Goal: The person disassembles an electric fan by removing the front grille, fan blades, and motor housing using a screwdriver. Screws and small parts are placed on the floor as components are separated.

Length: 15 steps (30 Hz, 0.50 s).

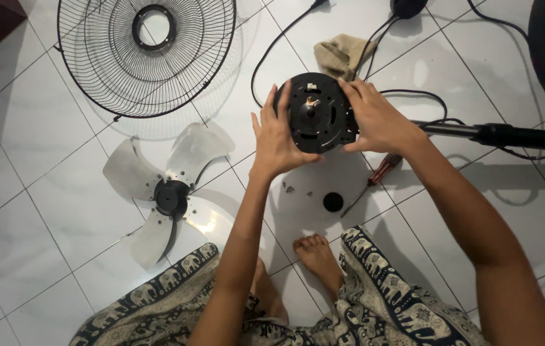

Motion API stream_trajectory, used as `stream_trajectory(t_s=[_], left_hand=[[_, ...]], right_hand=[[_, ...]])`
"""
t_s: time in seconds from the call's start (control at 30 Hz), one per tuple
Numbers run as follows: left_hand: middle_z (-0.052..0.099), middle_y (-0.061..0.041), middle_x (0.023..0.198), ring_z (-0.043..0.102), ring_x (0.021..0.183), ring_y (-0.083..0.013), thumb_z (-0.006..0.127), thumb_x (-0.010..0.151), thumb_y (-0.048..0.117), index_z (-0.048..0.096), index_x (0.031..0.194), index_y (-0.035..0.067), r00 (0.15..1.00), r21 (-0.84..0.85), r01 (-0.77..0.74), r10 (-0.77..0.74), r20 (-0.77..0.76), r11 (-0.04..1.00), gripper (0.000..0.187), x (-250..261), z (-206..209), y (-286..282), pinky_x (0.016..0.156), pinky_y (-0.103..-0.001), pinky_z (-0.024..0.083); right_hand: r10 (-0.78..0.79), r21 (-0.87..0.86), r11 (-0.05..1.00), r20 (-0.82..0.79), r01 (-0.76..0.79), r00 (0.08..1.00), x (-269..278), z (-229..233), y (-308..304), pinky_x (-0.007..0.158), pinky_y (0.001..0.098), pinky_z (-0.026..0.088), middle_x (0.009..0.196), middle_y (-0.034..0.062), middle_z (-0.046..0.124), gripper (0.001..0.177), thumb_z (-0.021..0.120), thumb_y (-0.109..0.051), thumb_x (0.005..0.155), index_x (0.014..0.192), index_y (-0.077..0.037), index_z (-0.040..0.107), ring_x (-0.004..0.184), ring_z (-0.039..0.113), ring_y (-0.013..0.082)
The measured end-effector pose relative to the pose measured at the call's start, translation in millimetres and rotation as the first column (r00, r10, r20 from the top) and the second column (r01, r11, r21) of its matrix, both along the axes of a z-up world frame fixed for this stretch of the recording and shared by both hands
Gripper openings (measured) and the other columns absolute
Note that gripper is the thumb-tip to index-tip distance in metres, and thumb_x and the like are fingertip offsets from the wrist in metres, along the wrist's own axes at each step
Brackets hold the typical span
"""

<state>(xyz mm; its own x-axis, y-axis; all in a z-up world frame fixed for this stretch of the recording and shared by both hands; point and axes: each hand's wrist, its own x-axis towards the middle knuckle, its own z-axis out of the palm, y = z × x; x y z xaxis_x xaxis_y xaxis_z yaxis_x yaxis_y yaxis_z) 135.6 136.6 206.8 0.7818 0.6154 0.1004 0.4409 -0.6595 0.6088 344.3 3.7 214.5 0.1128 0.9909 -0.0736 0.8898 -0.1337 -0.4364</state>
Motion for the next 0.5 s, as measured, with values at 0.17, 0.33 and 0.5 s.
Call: stream_trajectory(t_s=[0.17,0.33,0.5], left_hand=[[0.024,-0.026,0.160,0.036,0.143,-0.0474,0.097,0.034,0.045,0.020,0.160,0.025,0.996,0.108,-0.041,0.032,0.084,0.993,0.149,6,-7,-12,0.114,-0.075,0.021],[0.025,-0.026,0.157,0.035,0.142,-0.0478,0.096,0.033,0.042,0.020,0.160,0.023,0.998,0.110,-0.061,0.056,0.042,0.992,0.149,7,-17,-12,0.113,-0.078,0.017],[0.026,-0.025,0.157,0.032,0.146,-0.0474,0.095,0.037,0.046,0.022,0.158,0.017,0.997,0.139,-0.077,0.075,0.022,0.987,0.144,6,-24,-12,0.110,-0.083,0.012]], right_hand=[[0.126,-0.081,0.991,0.259,-0.108,0.958,-4,14,8,0.112,0.0422,0.041,0.129,0.0288,0.047,0.130,0.090,-0.046,0.057,0.146,0.023,0.027,0.126,0.046,0.0403],[0.168,-0.109,0.984,0.319,-0.140,0.933,-7,27,12,0.105,0.0374,0.046,0.117,0.0259,0.054,0.127,0.089,-0.047,0.055,0.142,0.025,0.032,0.116,0.052,0.0368],[0.196,-0.127,0.979,0.355,-0.161,0.914,-9,32,15,0.098,0.0361,0.051,0.113,0.0239,0.056,0.126,0.088,-0.050,0.056,0.141,0.026,0.034,0.109,0.056,0.0348]])
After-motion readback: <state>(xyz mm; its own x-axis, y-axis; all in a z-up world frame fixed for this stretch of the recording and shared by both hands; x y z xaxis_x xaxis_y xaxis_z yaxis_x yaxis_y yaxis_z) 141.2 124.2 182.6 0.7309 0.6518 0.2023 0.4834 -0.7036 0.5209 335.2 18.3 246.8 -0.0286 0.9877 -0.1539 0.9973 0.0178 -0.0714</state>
